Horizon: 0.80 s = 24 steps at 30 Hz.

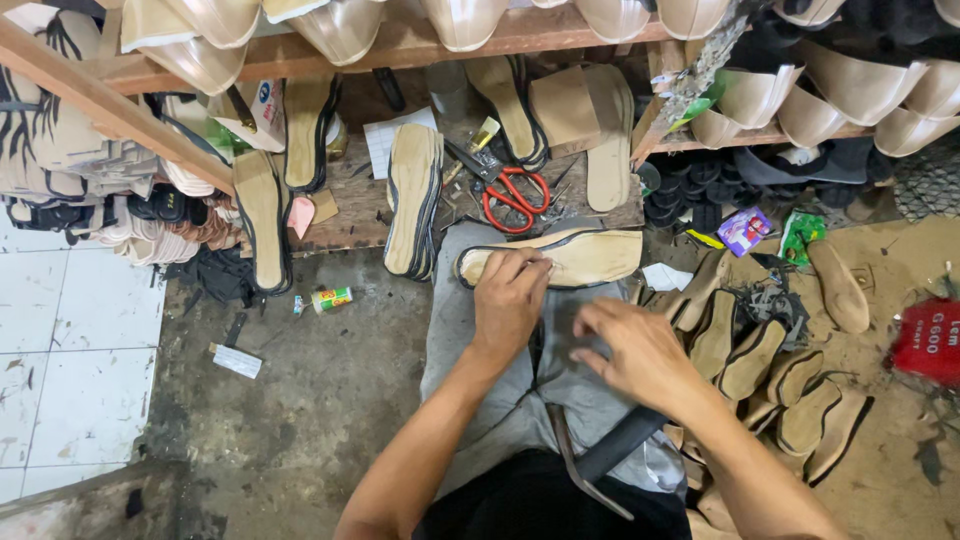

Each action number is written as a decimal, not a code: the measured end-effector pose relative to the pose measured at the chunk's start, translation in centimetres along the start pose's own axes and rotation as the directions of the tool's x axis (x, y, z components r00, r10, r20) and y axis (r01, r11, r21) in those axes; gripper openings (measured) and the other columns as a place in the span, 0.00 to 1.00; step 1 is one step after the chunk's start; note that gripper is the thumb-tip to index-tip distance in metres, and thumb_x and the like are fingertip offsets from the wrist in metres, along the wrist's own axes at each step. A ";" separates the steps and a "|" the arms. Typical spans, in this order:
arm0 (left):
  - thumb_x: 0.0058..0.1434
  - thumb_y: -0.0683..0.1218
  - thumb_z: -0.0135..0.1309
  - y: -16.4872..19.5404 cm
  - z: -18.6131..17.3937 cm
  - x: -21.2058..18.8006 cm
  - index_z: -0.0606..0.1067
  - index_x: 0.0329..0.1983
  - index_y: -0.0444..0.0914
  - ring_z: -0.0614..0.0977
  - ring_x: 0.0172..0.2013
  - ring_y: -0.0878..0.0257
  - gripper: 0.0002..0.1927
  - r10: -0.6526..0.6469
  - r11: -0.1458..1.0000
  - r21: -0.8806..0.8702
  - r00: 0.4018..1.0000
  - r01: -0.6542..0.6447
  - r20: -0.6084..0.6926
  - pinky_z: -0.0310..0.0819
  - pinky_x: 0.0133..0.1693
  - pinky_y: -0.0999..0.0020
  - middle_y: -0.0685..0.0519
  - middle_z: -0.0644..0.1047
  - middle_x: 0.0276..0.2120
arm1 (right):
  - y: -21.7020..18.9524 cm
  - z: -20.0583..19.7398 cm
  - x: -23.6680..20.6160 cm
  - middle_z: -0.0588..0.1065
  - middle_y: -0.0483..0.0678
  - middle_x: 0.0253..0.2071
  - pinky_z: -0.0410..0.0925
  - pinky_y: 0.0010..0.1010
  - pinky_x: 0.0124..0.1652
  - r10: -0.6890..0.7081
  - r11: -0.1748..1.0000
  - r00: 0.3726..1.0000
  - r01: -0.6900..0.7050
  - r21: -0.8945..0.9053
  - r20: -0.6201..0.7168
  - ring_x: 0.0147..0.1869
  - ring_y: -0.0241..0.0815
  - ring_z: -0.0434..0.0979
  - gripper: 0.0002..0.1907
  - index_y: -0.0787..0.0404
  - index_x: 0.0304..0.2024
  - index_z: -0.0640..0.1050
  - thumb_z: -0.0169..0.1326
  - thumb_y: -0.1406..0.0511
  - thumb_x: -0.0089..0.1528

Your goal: The person repeatedly picks up shoe insoles, aligns them with a black rubber sole, and uses red-handled scissors to trim the excess rubber along the edge. Trimmed insoles are placed in a pile on the floor to the right.

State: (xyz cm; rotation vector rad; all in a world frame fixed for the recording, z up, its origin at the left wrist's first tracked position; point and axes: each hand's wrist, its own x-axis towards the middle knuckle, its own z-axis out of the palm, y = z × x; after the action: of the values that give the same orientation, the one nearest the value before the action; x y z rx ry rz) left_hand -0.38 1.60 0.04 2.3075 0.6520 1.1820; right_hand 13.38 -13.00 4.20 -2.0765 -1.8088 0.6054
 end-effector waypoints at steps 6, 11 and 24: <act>0.55 0.38 0.64 0.3 0.0 0.2 0.82 0.39 0.37 0.78 0.42 0.54 0.08 0.013 1.000 0.015 1.000 -0.013 -0.002 0.75 0.44 0.61 0.52 0.78 0.38 | -0.3 3.0 -8.5 0.75 0.52 0.40 0.69 0.44 0.46 -0.102 0.968 0.949 0.164 -0.192 0.297 0.51 0.55 0.75 0.34 0.60 0.53 0.74 0.63 0.70 0.42; 0.56 0.38 0.64 0.5 0.1 0.5 0.82 0.39 0.36 0.78 0.42 0.54 0.08 0.024 0.999 0.037 1.000 -0.024 -0.012 0.74 0.44 0.61 0.52 0.78 0.38 | 1.0 1.1 -8.4 0.78 0.51 0.39 0.69 0.44 0.46 -0.005 0.999 0.963 -0.009 0.051 0.268 0.48 0.54 0.77 0.25 0.59 0.45 0.75 0.64 0.65 0.45; 0.56 0.38 0.62 0.3 -0.1 0.3 0.81 0.39 0.34 0.78 0.41 0.54 0.08 0.028 0.998 0.063 0.999 -0.029 0.024 0.74 0.43 0.60 0.52 0.78 0.39 | -1.4 6.5 -2.0 0.71 0.43 0.21 0.66 0.28 0.23 0.478 0.720 0.792 -0.105 0.686 -0.380 0.20 0.34 0.71 0.15 0.69 0.49 0.74 0.53 0.63 0.68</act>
State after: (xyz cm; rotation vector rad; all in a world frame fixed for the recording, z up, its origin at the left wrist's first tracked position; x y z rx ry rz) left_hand -0.24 1.60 0.45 2.3868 0.6589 1.1616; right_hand 8.63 -15.01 -0.51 -1.7987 -0.7759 0.5383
